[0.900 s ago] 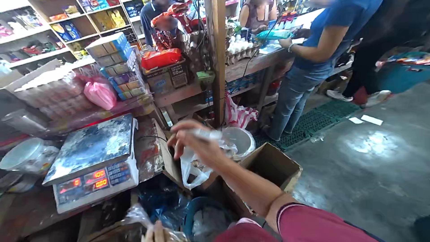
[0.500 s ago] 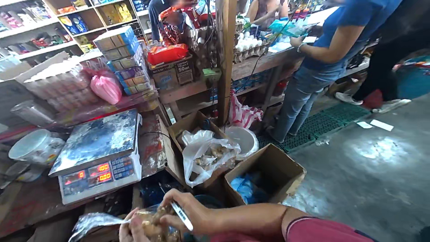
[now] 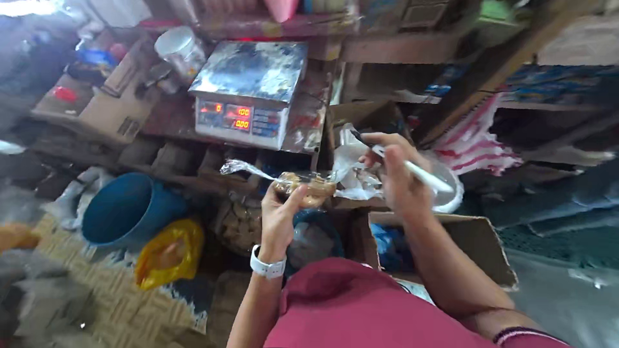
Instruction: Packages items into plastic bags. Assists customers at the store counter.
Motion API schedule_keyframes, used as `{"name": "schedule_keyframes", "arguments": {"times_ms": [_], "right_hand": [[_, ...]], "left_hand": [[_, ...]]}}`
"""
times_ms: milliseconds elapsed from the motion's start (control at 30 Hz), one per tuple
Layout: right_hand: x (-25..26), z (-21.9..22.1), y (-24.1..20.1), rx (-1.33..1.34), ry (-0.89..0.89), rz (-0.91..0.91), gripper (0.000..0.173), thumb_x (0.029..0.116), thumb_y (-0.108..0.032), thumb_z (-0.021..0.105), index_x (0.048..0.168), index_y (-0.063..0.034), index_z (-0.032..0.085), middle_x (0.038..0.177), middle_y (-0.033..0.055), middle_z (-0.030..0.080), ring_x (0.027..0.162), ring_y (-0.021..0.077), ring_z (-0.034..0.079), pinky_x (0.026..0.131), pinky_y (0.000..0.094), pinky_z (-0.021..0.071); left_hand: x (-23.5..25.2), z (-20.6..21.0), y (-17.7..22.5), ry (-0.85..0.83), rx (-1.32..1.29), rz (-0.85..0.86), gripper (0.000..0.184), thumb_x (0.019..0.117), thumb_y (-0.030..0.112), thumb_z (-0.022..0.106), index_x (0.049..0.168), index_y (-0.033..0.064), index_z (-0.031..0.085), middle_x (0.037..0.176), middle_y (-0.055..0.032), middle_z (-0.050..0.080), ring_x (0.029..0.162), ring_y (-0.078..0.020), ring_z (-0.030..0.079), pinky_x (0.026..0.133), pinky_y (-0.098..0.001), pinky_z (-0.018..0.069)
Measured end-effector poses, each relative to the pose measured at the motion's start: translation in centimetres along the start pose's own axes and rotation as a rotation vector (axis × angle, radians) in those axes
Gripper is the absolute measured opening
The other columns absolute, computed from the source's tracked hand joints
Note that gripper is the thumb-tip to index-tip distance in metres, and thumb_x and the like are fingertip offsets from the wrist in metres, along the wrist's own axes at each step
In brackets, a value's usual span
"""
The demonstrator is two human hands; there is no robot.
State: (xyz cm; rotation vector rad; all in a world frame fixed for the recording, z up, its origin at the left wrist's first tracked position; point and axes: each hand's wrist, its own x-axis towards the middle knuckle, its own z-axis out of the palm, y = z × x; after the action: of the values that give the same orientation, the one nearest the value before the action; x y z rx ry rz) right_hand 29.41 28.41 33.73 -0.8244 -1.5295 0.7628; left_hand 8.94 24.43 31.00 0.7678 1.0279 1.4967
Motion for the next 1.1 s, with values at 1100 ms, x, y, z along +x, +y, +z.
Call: {"name": "schedule_keyframes", "arguments": {"times_ms": [1100], "right_hand": [[-3.8,3.7,-1.0,0.173,0.0,-0.259,0.009,0.1025,-0.014,0.058,0.094,-0.016,0.061,0.084,-0.0051,0.068,0.087,0.01,0.073,0.087,0.0335,0.0641]], "left_hand": [[-2.0,1.3,0.2,0.145,-0.028,0.283,0.038,0.0744,-0.01,0.073,0.106,0.0028,0.057,0.085,-0.0058,0.072,0.077,-0.0156,0.074,0.071,-0.0352,0.0646]]}}
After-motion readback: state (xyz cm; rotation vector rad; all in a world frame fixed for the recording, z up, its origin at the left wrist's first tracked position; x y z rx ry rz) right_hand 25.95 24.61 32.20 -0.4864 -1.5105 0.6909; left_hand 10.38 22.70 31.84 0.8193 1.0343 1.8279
